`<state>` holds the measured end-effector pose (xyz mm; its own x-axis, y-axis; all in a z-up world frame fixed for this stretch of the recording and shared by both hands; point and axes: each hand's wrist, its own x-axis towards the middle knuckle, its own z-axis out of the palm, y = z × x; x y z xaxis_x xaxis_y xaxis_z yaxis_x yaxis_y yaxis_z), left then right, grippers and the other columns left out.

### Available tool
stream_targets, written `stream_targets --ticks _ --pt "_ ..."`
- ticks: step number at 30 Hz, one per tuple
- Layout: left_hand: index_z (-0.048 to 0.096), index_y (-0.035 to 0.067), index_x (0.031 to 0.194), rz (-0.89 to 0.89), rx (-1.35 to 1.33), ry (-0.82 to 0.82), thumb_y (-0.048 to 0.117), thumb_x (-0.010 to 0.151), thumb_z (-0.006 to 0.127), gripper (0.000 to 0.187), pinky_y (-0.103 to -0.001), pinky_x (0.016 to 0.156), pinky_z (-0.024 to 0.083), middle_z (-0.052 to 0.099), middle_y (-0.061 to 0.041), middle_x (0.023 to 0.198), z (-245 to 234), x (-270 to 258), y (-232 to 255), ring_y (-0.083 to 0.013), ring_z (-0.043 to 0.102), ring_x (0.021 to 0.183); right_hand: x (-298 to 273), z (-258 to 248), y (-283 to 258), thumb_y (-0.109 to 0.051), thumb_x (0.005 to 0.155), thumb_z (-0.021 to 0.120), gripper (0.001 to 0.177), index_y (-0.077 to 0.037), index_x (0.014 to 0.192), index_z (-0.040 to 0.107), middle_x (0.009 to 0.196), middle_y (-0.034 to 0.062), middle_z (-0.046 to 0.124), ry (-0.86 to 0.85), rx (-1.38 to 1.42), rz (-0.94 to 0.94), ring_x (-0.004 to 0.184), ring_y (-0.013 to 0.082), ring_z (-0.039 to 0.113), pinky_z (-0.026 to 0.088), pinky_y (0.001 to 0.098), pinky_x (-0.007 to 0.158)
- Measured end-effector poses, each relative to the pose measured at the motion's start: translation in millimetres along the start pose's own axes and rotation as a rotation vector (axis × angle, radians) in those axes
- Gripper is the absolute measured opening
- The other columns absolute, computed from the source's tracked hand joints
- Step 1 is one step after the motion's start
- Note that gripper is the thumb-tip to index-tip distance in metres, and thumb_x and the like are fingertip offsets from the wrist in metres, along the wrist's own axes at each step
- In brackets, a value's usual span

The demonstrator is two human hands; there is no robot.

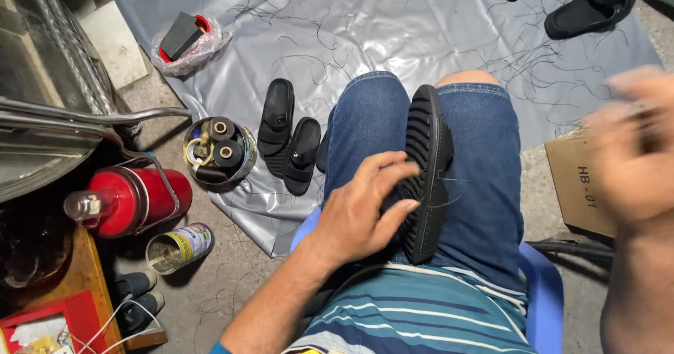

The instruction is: Hand-stitching the rubber sole of a black sandal using a needle and thread.

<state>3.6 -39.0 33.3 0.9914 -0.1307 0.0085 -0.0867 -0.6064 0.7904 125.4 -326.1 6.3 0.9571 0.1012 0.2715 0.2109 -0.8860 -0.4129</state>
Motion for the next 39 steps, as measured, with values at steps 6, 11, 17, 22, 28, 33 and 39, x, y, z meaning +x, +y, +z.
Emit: stream_targets --ticks 6,11,17,22,28,33,39 --pt "0.055 0.011 0.114 0.081 0.230 0.042 0.018 0.089 0.052 0.026 -0.039 0.065 0.052 0.058 -0.005 0.109 0 0 -15 -0.0249 0.062 0.091 -20 7 -74 -0.030 0.076 0.070 0.018 -0.024 0.092 0.067 0.110 0.0002 0.057 -0.370 0.157 -0.496 0.070 0.0154 0.059 0.052 0.0322 0.054" --pt "0.064 0.007 0.096 0.211 -0.738 -0.344 0.016 0.093 0.051 0.016 -0.034 0.114 0.032 0.036 -0.023 0.143 -49 -3 19 -0.0238 0.042 0.131 -9 23 -78 -0.010 0.082 0.063 0.011 -0.006 0.092 0.061 0.074 0.0035 0.063 -0.358 0.508 -0.604 0.058 0.0147 0.058 0.047 0.0263 0.057" --pt "0.055 0.009 0.118 0.016 -0.258 0.038 0.034 0.068 0.071 0.058 -0.024 0.099 0.041 0.060 -0.008 0.119 -10 6 10 -0.0135 0.058 0.109 -11 32 -82 -0.013 0.084 0.060 0.012 -0.004 0.090 0.061 0.074 0.0060 0.062 -0.349 0.585 -0.576 0.055 0.0148 0.055 0.044 0.0251 0.052" --pt "0.056 0.019 0.118 0.016 -0.173 -0.006 0.015 0.085 0.056 0.033 -0.033 0.064 0.047 0.057 -0.007 0.072 10 10 -24 -0.0237 0.059 0.070 -13 33 -90 -0.008 0.082 0.063 0.007 -0.005 0.088 0.064 0.065 0.0076 0.059 -0.297 0.608 -0.528 0.054 0.0224 0.055 0.045 0.0306 0.051" --pt "0.062 0.009 0.108 -0.046 -0.481 -0.082 0.015 0.088 0.054 0.022 -0.033 0.067 0.053 0.064 -0.013 0.098 -18 10 -36 -0.0228 0.063 0.082 -6 -5 -93 -0.025 0.075 0.061 0.025 -0.021 0.100 0.062 0.068 0.0017 0.062 -0.679 0.387 -0.212 0.061 0.0189 0.060 0.046 0.0302 0.058" --pt "0.066 0.009 0.062 -0.720 -0.277 0.381 0.043 0.084 0.045 0.046 -0.019 0.044 0.044 0.069 0.003 0.098 -37 6 -68 -0.0074 0.059 0.062 3 -26 -78 -0.032 0.085 0.043 0.036 -0.021 0.118 0.055 0.101 -0.0018 0.062 -0.816 0.279 -0.249 0.088 0.0133 0.061 0.044 0.0294 0.077" --pt "0.060 0.009 0.100 0.043 -0.090 0.351 0.017 0.085 0.058 0.017 -0.040 0.103 0.036 0.055 -0.018 0.117 9 9 -19 -0.0293 0.050 0.116 18 -8 -69 -0.020 0.079 0.057 0.047 -0.035 0.123 0.053 0.091 -0.0039 0.058 -0.734 0.142 -0.705 0.075 0.0139 0.057 0.049 0.0306 0.048"
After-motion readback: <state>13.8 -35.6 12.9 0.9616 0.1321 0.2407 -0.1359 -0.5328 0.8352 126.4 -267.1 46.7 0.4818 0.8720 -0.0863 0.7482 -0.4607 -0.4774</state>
